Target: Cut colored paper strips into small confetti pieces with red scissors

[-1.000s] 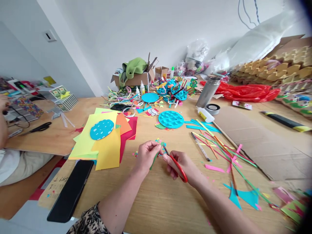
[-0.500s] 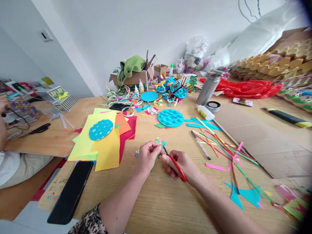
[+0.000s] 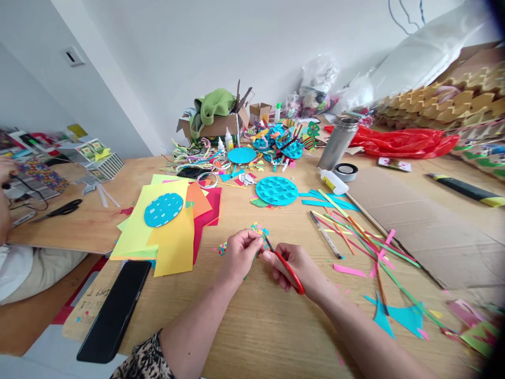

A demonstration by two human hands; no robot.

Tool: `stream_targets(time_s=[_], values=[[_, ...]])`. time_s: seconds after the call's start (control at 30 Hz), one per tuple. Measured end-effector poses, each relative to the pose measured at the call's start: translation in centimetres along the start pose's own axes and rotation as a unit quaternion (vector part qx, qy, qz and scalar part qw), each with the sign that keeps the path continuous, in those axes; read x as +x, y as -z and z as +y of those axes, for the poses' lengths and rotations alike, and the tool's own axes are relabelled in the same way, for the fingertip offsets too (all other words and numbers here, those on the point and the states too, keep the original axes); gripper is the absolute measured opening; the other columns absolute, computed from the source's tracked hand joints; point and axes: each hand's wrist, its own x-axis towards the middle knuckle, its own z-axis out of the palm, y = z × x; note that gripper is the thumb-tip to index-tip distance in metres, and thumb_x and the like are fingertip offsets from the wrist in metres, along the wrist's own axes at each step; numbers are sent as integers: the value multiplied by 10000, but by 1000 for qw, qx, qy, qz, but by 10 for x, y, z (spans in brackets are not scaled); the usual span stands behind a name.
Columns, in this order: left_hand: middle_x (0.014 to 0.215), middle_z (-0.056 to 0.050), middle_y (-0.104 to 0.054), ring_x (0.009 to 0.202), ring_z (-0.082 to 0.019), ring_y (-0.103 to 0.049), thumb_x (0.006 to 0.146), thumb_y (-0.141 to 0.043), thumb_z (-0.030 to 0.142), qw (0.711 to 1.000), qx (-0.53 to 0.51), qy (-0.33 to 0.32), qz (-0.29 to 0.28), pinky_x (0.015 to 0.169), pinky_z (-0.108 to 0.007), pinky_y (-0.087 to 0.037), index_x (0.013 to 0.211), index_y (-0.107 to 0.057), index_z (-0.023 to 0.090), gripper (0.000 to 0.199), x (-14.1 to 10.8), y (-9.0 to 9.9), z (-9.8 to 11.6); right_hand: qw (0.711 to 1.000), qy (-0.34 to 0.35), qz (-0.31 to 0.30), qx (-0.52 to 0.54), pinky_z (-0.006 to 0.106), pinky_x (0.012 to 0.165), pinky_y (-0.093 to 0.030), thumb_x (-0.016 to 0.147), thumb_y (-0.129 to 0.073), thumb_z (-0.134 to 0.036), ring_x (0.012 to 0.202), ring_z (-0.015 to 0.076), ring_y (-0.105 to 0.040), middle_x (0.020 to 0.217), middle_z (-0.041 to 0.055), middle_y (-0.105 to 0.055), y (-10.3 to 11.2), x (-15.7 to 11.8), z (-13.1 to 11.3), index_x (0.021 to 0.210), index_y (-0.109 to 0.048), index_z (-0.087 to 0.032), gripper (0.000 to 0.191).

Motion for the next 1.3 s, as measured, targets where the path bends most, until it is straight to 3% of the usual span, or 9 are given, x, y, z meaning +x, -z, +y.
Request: stream_targets(time_s=[0.33,1.3], values=[[555,-7,-614,523,-115,-546,699,-618,254,1000,5,4,-7,548,-228,-419,652,-588,155,113,-1,-1,6,1000,-6,6,-3,158,270,-303,650,-670,-542,282,69,-450,403,-67,-524,1,0,0,616,-377,-208,446],[578,-8,-627,531,-114,-559,698,-626,251,1000,-1,26,4,540,-223,-433,677,-583,141,120,-2,-1,6,1000,-15,-6,-3,156,282,-341,661,-650,-570,301,67,-469,418,-67,-530,-1,-1,0,622,-389,-198,456]])
